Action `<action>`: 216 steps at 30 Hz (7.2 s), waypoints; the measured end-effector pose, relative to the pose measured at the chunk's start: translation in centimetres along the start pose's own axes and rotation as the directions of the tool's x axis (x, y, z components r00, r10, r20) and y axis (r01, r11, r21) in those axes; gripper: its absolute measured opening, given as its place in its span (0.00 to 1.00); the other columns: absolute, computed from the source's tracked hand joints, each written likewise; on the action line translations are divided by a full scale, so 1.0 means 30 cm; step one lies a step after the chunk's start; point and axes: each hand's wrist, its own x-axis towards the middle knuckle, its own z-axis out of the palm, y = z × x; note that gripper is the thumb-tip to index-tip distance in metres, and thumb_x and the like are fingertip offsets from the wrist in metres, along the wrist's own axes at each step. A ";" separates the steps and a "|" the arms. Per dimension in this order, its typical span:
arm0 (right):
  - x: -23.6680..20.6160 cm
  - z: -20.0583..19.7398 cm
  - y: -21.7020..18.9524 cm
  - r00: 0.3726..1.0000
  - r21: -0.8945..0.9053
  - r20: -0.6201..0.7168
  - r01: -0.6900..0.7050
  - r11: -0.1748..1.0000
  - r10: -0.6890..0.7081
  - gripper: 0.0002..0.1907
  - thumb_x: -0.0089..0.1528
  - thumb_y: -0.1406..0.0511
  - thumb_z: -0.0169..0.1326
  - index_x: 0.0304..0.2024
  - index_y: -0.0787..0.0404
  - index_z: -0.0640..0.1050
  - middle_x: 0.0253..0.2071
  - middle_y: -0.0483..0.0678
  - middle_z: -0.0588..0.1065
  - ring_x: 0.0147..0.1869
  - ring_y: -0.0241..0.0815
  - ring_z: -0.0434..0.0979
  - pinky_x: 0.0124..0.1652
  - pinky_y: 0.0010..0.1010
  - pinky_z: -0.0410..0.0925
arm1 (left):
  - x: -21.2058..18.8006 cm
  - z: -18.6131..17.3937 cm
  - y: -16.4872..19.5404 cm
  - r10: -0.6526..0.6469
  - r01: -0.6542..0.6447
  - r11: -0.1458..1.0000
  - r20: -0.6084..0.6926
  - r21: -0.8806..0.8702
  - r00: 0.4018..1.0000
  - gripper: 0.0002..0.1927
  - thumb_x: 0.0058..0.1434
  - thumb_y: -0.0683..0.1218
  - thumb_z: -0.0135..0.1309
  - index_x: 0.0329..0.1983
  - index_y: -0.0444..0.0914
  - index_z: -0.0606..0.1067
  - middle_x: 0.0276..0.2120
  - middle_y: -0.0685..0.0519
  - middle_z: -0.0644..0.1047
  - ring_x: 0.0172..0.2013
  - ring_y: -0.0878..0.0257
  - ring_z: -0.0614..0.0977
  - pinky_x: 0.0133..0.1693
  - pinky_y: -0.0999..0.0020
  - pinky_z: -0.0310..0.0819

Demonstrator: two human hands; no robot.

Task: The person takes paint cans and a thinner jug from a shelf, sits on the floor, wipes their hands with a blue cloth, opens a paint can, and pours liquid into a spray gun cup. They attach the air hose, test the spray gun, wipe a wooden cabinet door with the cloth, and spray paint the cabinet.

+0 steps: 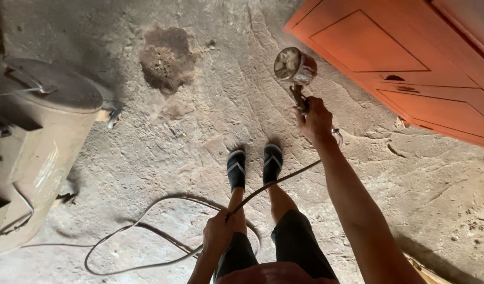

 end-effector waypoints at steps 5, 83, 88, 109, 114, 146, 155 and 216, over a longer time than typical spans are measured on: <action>-0.129 -0.129 -0.064 0.981 0.035 -0.191 0.039 0.999 -0.031 0.24 0.70 0.50 0.55 0.52 0.64 0.71 0.39 0.56 0.73 0.33 0.54 0.77 0.29 0.43 0.71 | -0.015 -0.054 -0.069 -0.001 0.001 1.000 -0.019 -0.025 1.000 0.15 0.60 0.57 0.54 0.45 0.47 0.80 0.34 0.43 0.84 0.41 0.42 0.84 0.42 0.49 0.77; -1.369 -0.362 0.837 0.595 0.338 -0.481 -0.552 0.762 0.644 0.24 0.75 0.49 0.54 0.56 0.64 0.72 0.41 0.55 0.77 0.36 0.50 0.79 0.36 0.38 0.73 | -0.172 0.656 0.316 0.520 -0.587 0.561 0.303 0.583 0.799 0.15 0.61 0.55 0.56 0.38 0.38 0.79 0.32 0.42 0.81 0.37 0.42 0.83 0.38 0.47 0.75; -1.260 -0.176 0.864 0.231 0.914 -0.308 -0.196 0.354 0.923 0.26 0.75 0.51 0.54 0.62 0.66 0.74 0.38 0.50 0.77 0.27 0.35 0.68 0.29 0.27 0.65 | 0.004 0.561 0.194 0.445 -0.444 0.580 0.190 0.683 0.875 0.15 0.62 0.57 0.54 0.39 0.41 0.78 0.32 0.44 0.83 0.37 0.42 0.83 0.39 0.47 0.76; -0.497 0.307 0.152 0.582 0.805 -0.314 -0.257 0.536 0.750 0.20 0.74 0.53 0.49 0.53 0.64 0.70 0.36 0.49 0.70 0.36 0.35 0.65 0.36 0.28 0.64 | 0.262 0.053 -0.017 0.481 -0.351 0.515 0.075 0.782 0.873 0.14 0.62 0.57 0.55 0.34 0.41 0.75 0.28 0.50 0.81 0.30 0.49 0.84 0.33 0.53 0.78; -0.369 0.366 -0.003 0.692 0.775 -0.223 -0.302 0.555 0.687 0.20 0.72 0.52 0.47 0.55 0.61 0.71 0.32 0.48 0.78 0.27 0.36 0.76 0.26 0.30 0.72 | 0.275 -0.017 0.019 0.447 -0.366 0.546 0.107 0.754 0.888 0.13 0.62 0.55 0.55 0.35 0.41 0.75 0.28 0.50 0.82 0.30 0.50 0.84 0.33 0.53 0.77; -0.837 -0.056 0.608 -0.160 0.941 -0.307 0.099 0.325 0.938 0.32 0.70 0.52 0.57 0.69 0.66 0.69 0.31 0.49 0.73 0.28 0.32 0.66 0.27 0.27 0.61 | 0.179 0.095 0.172 0.605 -0.537 0.574 0.121 0.618 0.787 0.10 0.62 0.51 0.56 0.39 0.41 0.77 0.27 0.49 0.81 0.29 0.49 0.84 0.33 0.53 0.77; -0.584 0.078 0.319 0.426 0.904 -0.376 -0.026 0.427 0.823 0.15 0.74 0.55 0.49 0.52 0.60 0.70 0.29 0.45 0.71 0.24 0.31 0.64 0.23 0.23 0.60 | 0.183 -0.004 0.177 0.530 -0.467 0.580 0.126 0.668 0.838 0.12 0.62 0.52 0.57 0.42 0.41 0.76 0.30 0.48 0.83 0.30 0.50 0.85 0.34 0.54 0.78; -0.346 -0.093 -0.005 0.612 0.848 -0.443 0.050 0.527 0.655 0.21 0.73 0.48 0.46 0.48 0.60 0.69 0.26 0.40 0.69 0.22 0.28 0.64 0.18 0.24 0.60 | 0.037 -0.169 0.185 0.558 -0.495 0.609 0.109 0.620 0.823 0.12 0.60 0.52 0.58 0.42 0.42 0.76 0.30 0.49 0.83 0.31 0.51 0.86 0.34 0.55 0.78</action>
